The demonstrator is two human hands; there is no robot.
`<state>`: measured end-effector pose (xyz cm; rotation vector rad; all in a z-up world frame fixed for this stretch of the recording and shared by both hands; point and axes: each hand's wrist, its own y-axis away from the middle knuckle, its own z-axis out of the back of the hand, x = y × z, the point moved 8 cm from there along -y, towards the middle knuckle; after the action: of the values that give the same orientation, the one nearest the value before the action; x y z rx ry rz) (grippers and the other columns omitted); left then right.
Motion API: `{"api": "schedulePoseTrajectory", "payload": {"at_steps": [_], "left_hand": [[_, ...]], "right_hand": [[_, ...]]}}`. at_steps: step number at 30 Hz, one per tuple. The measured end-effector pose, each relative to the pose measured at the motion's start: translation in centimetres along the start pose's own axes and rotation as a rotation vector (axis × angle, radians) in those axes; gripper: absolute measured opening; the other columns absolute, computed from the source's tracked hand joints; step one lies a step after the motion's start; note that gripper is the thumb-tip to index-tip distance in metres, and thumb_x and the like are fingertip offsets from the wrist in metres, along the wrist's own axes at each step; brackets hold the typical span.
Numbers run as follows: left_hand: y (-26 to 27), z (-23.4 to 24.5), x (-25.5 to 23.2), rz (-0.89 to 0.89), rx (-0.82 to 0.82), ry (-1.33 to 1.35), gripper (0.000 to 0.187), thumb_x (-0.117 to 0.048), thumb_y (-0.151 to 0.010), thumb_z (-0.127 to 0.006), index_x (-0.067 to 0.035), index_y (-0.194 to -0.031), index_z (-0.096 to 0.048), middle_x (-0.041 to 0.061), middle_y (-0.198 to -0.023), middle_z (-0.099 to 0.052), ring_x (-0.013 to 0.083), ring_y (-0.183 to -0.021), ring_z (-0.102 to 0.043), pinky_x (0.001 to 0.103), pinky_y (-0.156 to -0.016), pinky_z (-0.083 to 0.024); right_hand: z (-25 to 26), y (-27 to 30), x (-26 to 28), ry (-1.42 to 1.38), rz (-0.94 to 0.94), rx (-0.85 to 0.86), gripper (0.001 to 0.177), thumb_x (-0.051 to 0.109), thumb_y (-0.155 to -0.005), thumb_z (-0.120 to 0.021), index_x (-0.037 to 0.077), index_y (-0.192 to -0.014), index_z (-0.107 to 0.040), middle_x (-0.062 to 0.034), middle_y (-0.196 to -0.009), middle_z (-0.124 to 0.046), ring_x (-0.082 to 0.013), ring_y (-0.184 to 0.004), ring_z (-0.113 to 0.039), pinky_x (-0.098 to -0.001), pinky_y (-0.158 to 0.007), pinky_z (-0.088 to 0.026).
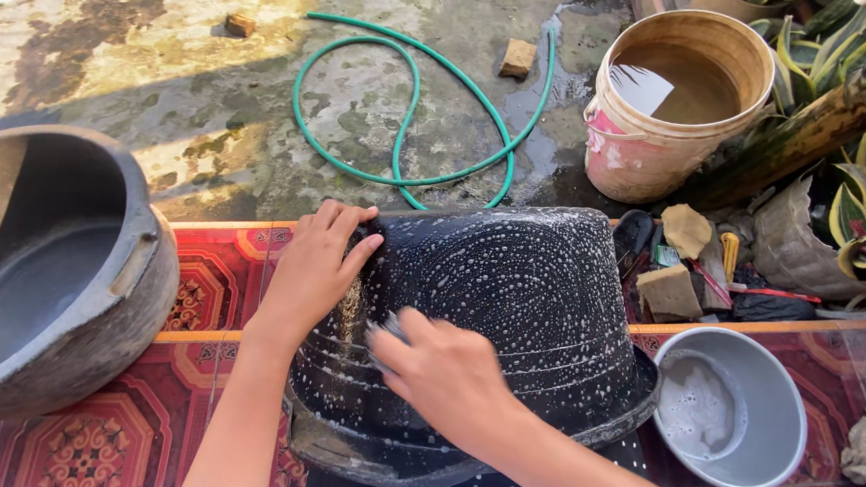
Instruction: The person scrubs the exterior and interior of a black plastic bucket using a soapy sponge, repeatedly dipping the sponge into a basin of water.
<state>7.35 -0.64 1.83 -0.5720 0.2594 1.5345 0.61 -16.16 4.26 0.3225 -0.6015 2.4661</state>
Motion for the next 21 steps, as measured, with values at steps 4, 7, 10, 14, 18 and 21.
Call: {"api": "schedulePoseTrajectory", "payload": {"at_steps": [4, 7, 10, 14, 18, 21], "left_hand": [[0.0, 0.1, -0.3, -0.042, 0.021, -0.016, 0.039, -0.035, -0.097, -0.062, -0.012, -0.129, -0.064, 0.009, -0.117, -0.061, 0.0339, -0.112, -0.056, 0.046, -0.094, -0.047], [-0.8, 0.6, -0.5, -0.082, 0.045, -0.027, 0.039, -0.036, -0.095, -0.065, -0.010, -0.125, -0.066, 0.011, -0.117, -0.063, 0.0355, -0.111, -0.059, 0.046, -0.092, -0.047], [-2.6, 0.8, -0.8, -0.093, 0.125, -0.029, 0.040, -0.038, -0.090, -0.071, -0.007, -0.114, -0.069, 0.013, -0.112, -0.068, 0.0357, -0.106, -0.064, 0.045, -0.087, -0.050], [-5.1, 0.6, -0.9, -0.028, 0.249, -0.096, 0.040, -0.043, -0.085, -0.076, -0.005, -0.098, -0.074, 0.014, -0.098, -0.074, 0.0349, -0.097, -0.070, 0.045, -0.082, -0.052], [-5.6, 0.4, -1.6, -0.024, 0.259, -0.110, 0.040, -0.044, -0.083, -0.078, -0.005, -0.093, -0.076, 0.014, -0.096, -0.075, 0.0333, -0.095, -0.072, 0.045, -0.080, -0.054], [-4.8, 0.6, -1.1, 0.012, 0.246, -0.068, 0.044, -0.045, -0.083, -0.077, -0.003, -0.095, -0.073, 0.014, -0.096, -0.076, 0.0321, -0.092, -0.073, 0.044, -0.079, -0.055]], "right_hand": [[4.1, 6.3, -8.3, 0.009, -0.333, -0.005, 0.019, 0.033, -0.084, -0.070, 0.018, -0.095, -0.068, -0.0052, -0.093, -0.073, -0.0276, -0.072, -0.073, -0.0414, -0.056, -0.057], [6.1, 7.9, -17.4, 0.182, -0.687, -0.022, 0.028, 0.039, -0.101, -0.057, 0.012, -0.104, -0.062, -0.0137, -0.092, -0.074, -0.0374, -0.080, -0.071, -0.0518, -0.068, -0.054], [6.9, 5.3, -21.3, 0.251, -0.714, -0.072, 0.029, 0.038, -0.107, -0.053, 0.010, -0.113, -0.058, -0.0173, -0.094, -0.073, -0.0417, -0.087, -0.069, -0.0547, -0.072, -0.052], [5.6, -1.3, -15.8, 0.212, -0.436, -0.081, 0.028, 0.038, -0.096, -0.060, 0.013, -0.107, -0.063, -0.0163, -0.105, -0.070, -0.0388, -0.088, -0.071, -0.0514, -0.069, -0.056], [2.1, -1.7, -3.2, -0.046, -0.032, 0.063, 0.008, 0.020, -0.084, -0.067, 0.018, -0.093, -0.067, -0.0104, -0.095, -0.061, -0.0302, -0.084, -0.068, -0.0435, -0.067, -0.056], [1.9, 1.3, -0.2, -0.164, 0.083, 0.178, 0.013, 0.014, -0.081, -0.065, 0.014, -0.094, -0.065, -0.0088, -0.099, -0.056, -0.0299, -0.094, -0.064, -0.0414, -0.070, -0.055]]}}
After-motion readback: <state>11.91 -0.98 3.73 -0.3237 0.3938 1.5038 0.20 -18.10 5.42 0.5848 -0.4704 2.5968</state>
